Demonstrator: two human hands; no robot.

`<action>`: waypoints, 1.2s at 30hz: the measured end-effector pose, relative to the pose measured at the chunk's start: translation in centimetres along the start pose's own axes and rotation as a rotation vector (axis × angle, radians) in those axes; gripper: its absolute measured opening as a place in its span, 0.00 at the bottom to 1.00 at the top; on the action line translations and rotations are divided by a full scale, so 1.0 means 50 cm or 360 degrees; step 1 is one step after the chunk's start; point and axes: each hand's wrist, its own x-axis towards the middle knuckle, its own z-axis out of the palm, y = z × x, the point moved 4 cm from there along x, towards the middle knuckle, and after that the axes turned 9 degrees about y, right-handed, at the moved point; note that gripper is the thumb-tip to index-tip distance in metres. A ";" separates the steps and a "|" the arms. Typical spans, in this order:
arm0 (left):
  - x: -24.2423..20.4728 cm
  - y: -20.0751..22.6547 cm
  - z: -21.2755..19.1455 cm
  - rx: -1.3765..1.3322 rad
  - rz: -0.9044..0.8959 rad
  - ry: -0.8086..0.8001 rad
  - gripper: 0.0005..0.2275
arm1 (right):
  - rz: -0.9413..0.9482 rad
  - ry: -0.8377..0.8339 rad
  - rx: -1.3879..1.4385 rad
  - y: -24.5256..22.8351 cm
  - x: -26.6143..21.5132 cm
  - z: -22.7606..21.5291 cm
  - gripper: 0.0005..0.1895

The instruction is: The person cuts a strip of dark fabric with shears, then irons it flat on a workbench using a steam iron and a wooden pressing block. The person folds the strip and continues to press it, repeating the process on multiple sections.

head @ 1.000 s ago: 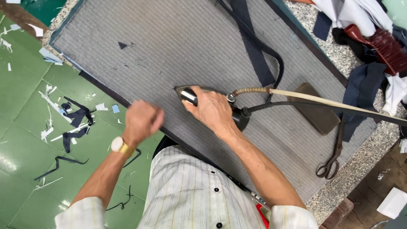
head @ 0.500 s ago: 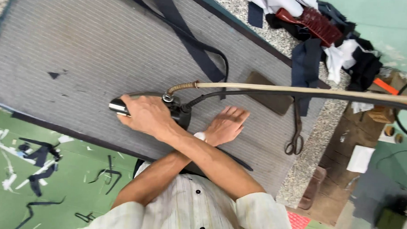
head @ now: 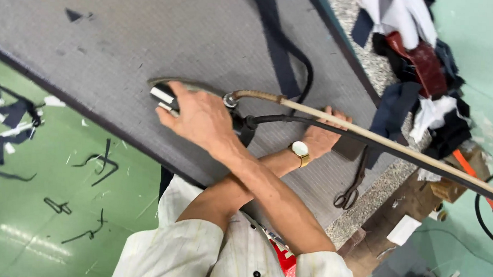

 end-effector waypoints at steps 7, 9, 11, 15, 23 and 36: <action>-0.110 0.015 0.001 -0.0149 -0.0087 -0.0181 0.30 | -0.0062 0.0177 0.0025 0.002 -0.006 0.006 0.26; -0.141 0.023 0.005 -0.0182 -0.0088 -0.0233 0.28 | -0.0067 0.0225 0.0012 0.005 -0.005 0.010 0.26; -0.174 0.038 0.009 -0.0218 -0.0096 -0.0285 0.27 | -0.0072 0.0240 0.0017 0.001 -0.013 0.005 0.26; -0.231 0.045 0.018 -0.0274 -0.0136 -0.0357 0.23 | -0.0037 0.0190 -0.0002 -0.023 -0.022 -0.011 0.29; -0.370 -0.010 -0.034 -0.0320 -0.0277 -0.0584 0.17 | 0.0016 0.0160 -0.0003 -0.025 -0.033 -0.014 0.30; -0.869 -0.280 -0.422 -0.1614 -0.1320 0.0216 0.46 | 0.0038 0.0089 0.0005 0.001 0.007 0.003 0.24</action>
